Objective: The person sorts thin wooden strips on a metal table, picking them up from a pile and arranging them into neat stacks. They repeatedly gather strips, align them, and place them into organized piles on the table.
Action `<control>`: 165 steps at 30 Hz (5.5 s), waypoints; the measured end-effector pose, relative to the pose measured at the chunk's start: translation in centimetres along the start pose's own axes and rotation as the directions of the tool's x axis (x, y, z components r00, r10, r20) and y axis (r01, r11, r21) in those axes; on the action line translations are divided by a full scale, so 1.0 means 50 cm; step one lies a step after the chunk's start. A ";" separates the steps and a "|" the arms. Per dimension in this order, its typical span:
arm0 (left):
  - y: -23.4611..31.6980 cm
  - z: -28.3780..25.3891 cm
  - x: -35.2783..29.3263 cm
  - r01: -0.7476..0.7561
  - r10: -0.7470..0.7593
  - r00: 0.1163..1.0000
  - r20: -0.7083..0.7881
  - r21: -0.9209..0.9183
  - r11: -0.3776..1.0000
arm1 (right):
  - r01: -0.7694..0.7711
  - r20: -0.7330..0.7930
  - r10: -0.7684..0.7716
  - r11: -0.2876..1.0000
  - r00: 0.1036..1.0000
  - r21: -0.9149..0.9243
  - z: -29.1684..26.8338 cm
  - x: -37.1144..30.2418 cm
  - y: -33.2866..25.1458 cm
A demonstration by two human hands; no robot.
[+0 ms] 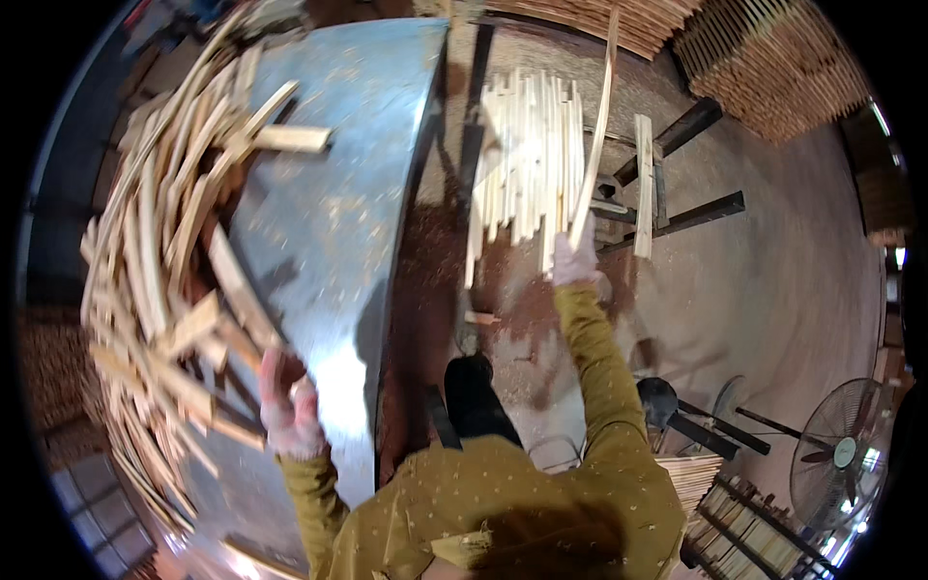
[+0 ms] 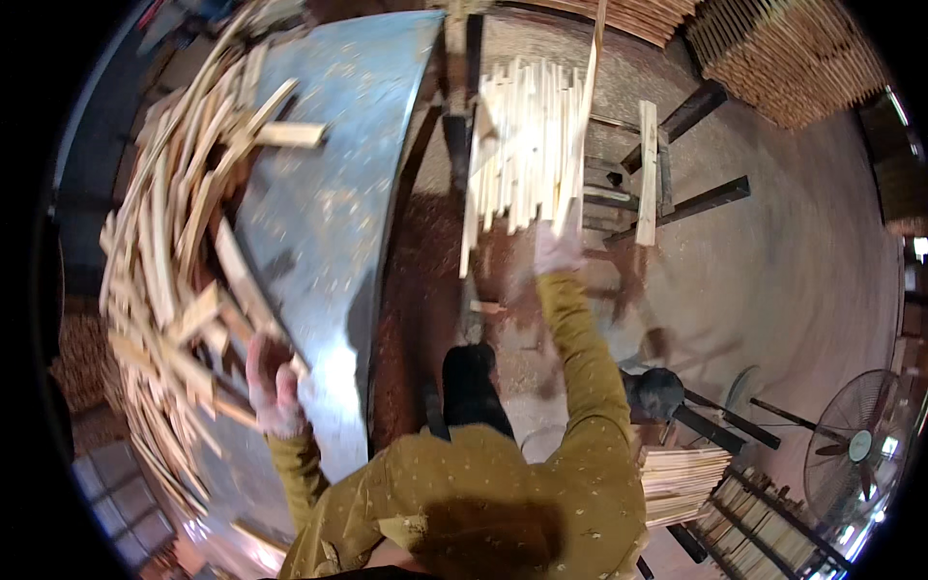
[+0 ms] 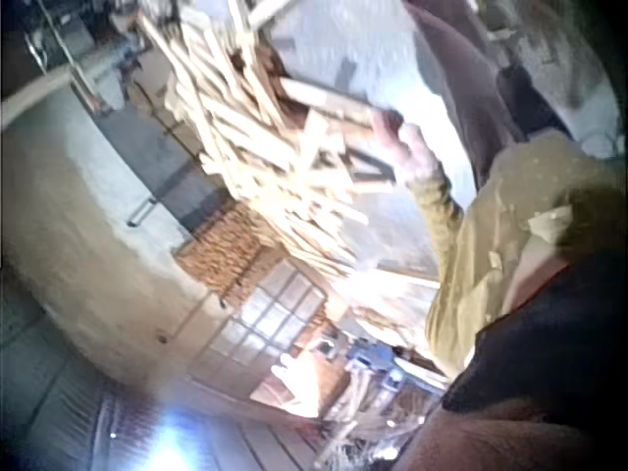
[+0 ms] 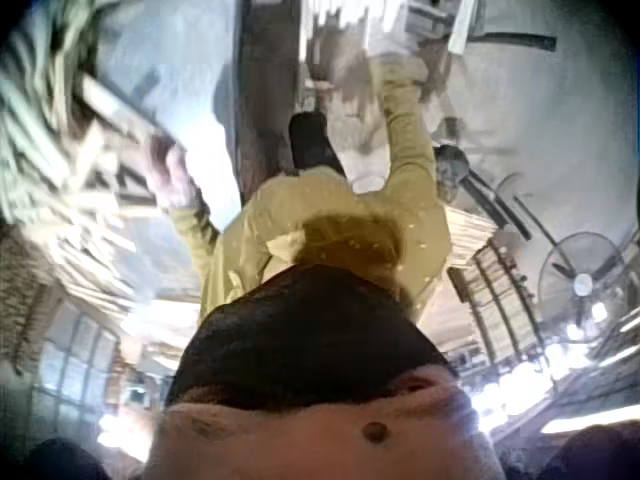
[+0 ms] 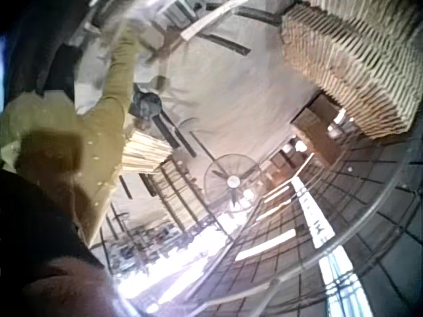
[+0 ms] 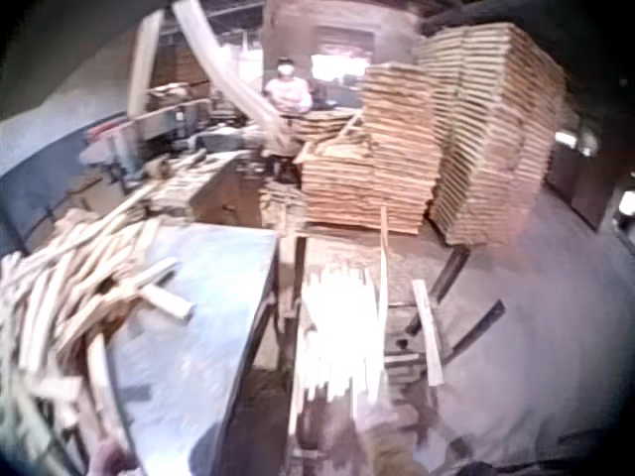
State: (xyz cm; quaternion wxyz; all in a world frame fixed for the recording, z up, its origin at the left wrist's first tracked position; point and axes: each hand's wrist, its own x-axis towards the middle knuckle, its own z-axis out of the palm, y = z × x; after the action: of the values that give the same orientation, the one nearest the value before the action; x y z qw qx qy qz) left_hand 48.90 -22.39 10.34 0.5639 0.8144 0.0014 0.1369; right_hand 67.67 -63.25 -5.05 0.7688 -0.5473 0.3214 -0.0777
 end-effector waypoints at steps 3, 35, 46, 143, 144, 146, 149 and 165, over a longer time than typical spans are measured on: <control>-0.037 0.043 0.036 0.150 -0.146 0.989 -0.034 0.155 0.977 | -0.042 -0.066 -0.044 0.416 0.997 -0.909 -0.135 0.303 0.026; -0.054 -0.398 0.198 0.957 -0.516 0.186 -0.836 0.035 0.288 | 0.852 0.977 0.181 0.488 0.115 -0.191 0.930 -0.453 0.070; -0.213 -0.406 -0.320 0.373 -0.658 0.409 -0.632 -0.542 0.753 | 0.757 0.857 0.503 0.601 -0.108 -0.257 0.572 -0.913 0.435; -0.043 -0.683 -1.234 0.951 -0.785 -0.297 -0.543 -0.242 -0.192 | 0.919 0.834 0.417 0.005 -0.361 0.395 0.216 -1.560 0.571; -0.040 -0.691 -1.230 0.945 -0.798 -0.309 -0.517 -0.259 -0.199 | 0.947 0.911 0.366 -0.175 -0.193 0.271 0.270 -1.540 0.527; -0.023 -0.709 -1.205 0.940 -0.831 -0.314 -0.460 -0.273 -0.204 | 0.917 0.942 0.250 -0.382 0.222 -0.115 0.353 -1.438 0.499; -0.070 -0.637 -1.197 0.998 -0.516 0.050 -0.855 0.022 0.061 | 0.907 0.930 0.260 -0.397 0.261 -0.143 0.386 -1.260 0.579; -0.052 -1.041 -0.924 0.896 -0.398 0.099 -0.912 -0.092 0.434 | 0.970 0.764 0.598 -0.159 0.243 -0.183 0.548 -1.273 0.462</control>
State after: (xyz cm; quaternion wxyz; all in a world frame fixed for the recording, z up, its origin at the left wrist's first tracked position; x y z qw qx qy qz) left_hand -6.85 19.11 14.74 0.2452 0.6445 0.6881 0.2261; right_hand 28.46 -2.58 5.71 0.0291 -0.8635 -0.4086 0.2941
